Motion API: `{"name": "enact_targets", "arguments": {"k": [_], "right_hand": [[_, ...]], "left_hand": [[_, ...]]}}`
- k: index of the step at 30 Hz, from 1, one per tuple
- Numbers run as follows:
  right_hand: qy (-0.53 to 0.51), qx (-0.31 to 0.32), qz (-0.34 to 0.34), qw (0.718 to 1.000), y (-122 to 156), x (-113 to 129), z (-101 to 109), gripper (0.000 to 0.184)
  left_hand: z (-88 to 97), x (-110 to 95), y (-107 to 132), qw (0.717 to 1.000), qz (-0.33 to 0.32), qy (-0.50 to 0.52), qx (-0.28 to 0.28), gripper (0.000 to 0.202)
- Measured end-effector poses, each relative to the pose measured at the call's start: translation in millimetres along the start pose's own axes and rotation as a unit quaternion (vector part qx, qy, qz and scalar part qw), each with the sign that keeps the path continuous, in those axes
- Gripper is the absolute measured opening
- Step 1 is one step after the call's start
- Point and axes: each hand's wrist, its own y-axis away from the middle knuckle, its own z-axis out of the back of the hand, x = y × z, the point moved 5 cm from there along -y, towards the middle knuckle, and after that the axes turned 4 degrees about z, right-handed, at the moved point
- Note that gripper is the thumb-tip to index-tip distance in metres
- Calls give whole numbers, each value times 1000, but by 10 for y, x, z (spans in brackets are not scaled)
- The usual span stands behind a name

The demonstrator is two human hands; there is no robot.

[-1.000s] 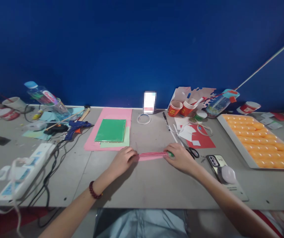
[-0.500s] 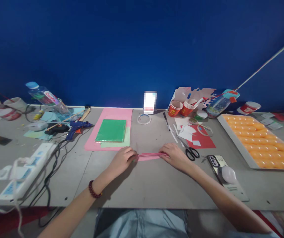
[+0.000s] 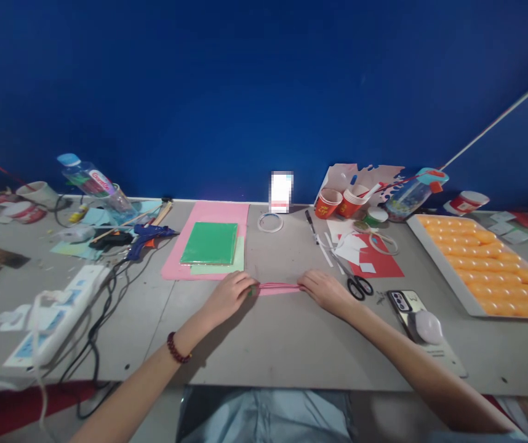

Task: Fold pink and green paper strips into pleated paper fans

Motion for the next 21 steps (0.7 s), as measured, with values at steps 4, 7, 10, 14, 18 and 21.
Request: {"name": "enact_targets", "arguments": {"k": [4,7,10,14,18,21], "right_hand": [[3,6,7,1000,14,-4,20,22],[17,-5,15,1000,30,17,22,20],[30,-26,28,999,36,52,46,17],[45,-49,44,997,24,105,105,17],[63,-60,52,995,29,135,118,19],[64,-64,48,995,43,140,100,20]], "left_hand": [[-12,-47,43,998,-34,-39,-30,25],[-22,-148,76,986,-100,-117,-64,20],[-17,-229,113,964,-167,-181,-97,18],[-46,-263,180,940,-245,-215,-96,22],[-76,-275,249,924,-311,-207,-76,22],[-56,-304,268,910,-339,-228,-76,21]]}}
